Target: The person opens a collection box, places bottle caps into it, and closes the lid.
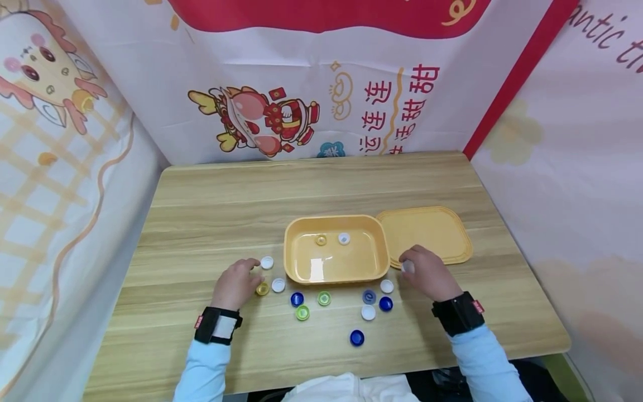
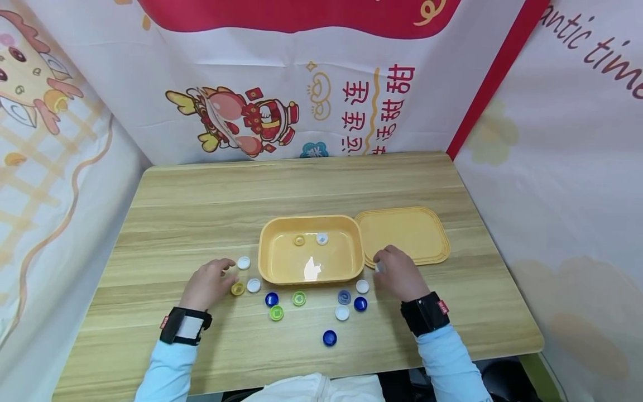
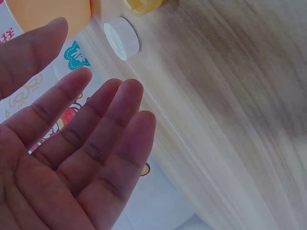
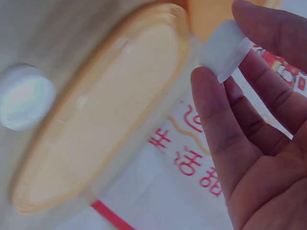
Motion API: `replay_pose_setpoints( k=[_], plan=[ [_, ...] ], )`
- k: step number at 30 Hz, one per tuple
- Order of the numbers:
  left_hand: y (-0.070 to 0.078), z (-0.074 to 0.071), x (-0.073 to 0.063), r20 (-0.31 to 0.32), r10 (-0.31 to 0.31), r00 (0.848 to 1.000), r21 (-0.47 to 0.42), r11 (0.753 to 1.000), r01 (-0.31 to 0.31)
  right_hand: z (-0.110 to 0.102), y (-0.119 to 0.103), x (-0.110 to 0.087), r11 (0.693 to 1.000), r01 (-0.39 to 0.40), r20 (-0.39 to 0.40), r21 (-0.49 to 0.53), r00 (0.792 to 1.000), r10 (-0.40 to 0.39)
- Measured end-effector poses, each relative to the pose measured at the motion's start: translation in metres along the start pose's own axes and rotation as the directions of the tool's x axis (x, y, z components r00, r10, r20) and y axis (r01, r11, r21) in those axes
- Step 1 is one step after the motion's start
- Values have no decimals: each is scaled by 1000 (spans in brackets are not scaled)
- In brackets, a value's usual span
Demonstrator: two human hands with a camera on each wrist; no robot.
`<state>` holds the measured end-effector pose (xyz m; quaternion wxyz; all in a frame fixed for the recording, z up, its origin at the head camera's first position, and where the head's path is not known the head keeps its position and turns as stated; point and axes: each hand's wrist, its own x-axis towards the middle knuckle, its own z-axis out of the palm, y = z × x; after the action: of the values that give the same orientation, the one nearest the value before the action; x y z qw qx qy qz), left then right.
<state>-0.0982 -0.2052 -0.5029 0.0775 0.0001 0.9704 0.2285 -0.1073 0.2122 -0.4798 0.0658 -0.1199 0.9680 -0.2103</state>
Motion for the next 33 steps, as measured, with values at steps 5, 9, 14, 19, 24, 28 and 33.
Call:
replay_pose_setpoints(
  k=[5,9,14,19,24,28,33],
  plan=[
    [-3,1,-1,-3,-1,1000,1,1000,1,-12,-15,13,998,63,-24,-5,998,-64],
    [-3,0,-2,5,2,1000,0,1000,-2,-18,-32,25,990,138,-22,-8,990,-138],
    [-4,0,-4,1,1,1000,-16,1000,-1,-21,-55,42,972,233,-8,-37,972,-233],
    [-4,1,-9,-7,-1,1000,-25,1000,0,-17,-79,63,946,320,43,-41,947,-319],
    [-5,3,-12,-5,-3,1000,-33,999,3,-11,-103,84,901,429,89,-70,902,-422],
    [-6,5,-13,-5,-8,1000,-33,999,7,-2,-120,101,879,468,152,-87,879,-452],
    [-5,7,-14,-8,-9,1000,-30,1000,9,19,-132,124,858,509,220,-67,847,-485]
  ],
)
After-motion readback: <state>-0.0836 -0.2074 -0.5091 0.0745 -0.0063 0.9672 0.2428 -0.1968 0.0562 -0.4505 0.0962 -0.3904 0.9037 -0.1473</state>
